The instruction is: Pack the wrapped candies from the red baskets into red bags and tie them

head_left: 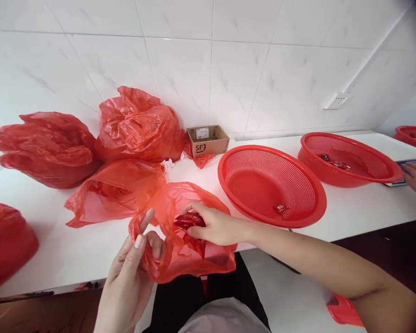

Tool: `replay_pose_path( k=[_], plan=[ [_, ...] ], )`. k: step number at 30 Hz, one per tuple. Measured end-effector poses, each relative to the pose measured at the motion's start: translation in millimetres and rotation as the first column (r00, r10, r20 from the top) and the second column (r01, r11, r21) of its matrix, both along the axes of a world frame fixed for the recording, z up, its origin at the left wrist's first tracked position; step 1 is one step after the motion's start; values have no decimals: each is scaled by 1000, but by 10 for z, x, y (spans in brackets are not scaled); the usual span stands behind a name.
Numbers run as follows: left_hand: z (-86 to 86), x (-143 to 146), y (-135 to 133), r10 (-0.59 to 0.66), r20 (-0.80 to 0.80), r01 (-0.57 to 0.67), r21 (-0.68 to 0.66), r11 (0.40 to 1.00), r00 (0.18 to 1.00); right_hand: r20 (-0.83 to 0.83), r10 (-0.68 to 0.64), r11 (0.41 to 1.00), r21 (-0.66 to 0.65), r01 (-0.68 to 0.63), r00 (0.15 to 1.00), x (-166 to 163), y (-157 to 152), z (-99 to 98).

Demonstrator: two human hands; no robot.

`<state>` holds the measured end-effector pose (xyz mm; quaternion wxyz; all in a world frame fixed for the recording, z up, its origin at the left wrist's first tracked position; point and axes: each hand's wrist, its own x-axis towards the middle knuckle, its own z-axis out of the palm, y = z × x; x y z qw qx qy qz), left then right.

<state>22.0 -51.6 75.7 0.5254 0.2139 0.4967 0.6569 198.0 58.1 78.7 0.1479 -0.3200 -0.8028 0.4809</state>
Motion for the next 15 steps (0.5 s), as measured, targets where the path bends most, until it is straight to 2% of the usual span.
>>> replay_pose_path(
  k=[2, 4, 7, 9, 11, 12, 14, 15],
  plan=[
    [10, -29, -22, 5, -12, -5, 10, 1000, 1000, 144, -108, 964, 255, 69, 984, -41, 25, -140],
    [5, -75, -45, 21, -28, -21, 8, 1000, 999, 227, -156, 930, 361, 66, 961, 28, 109, -167],
    [-24, -132, -62, 24, -34, -24, -8, 1000, 999, 187, -46, 962, 274, -7, 981, 249, 218, 0],
    [-48, -144, -65, 14, -30, -14, -12, 1000, 999, 89, -53, 978, 207, 33, 995, 459, 282, 159],
    [-76, -147, -68, 2, -24, -2, -20, 1000, 1000, 36, -178, 966, 196, 168, 983, 739, 377, 269],
    [-93, -151, -71, -5, -19, 5, -26, 1000, 1000, 52, -267, 942, 225, 249, 962, 906, 442, 288],
    [-135, -174, -78, -21, -14, 20, -29, 999, 1000, 185, -439, 869, 337, 363, 879, 1270, 591, 243],
    [-159, -192, -80, -24, -18, 24, -29, 999, 1000, 318, -500, 842, 398, 366, 806, 1447, 661, 183]
  ],
)
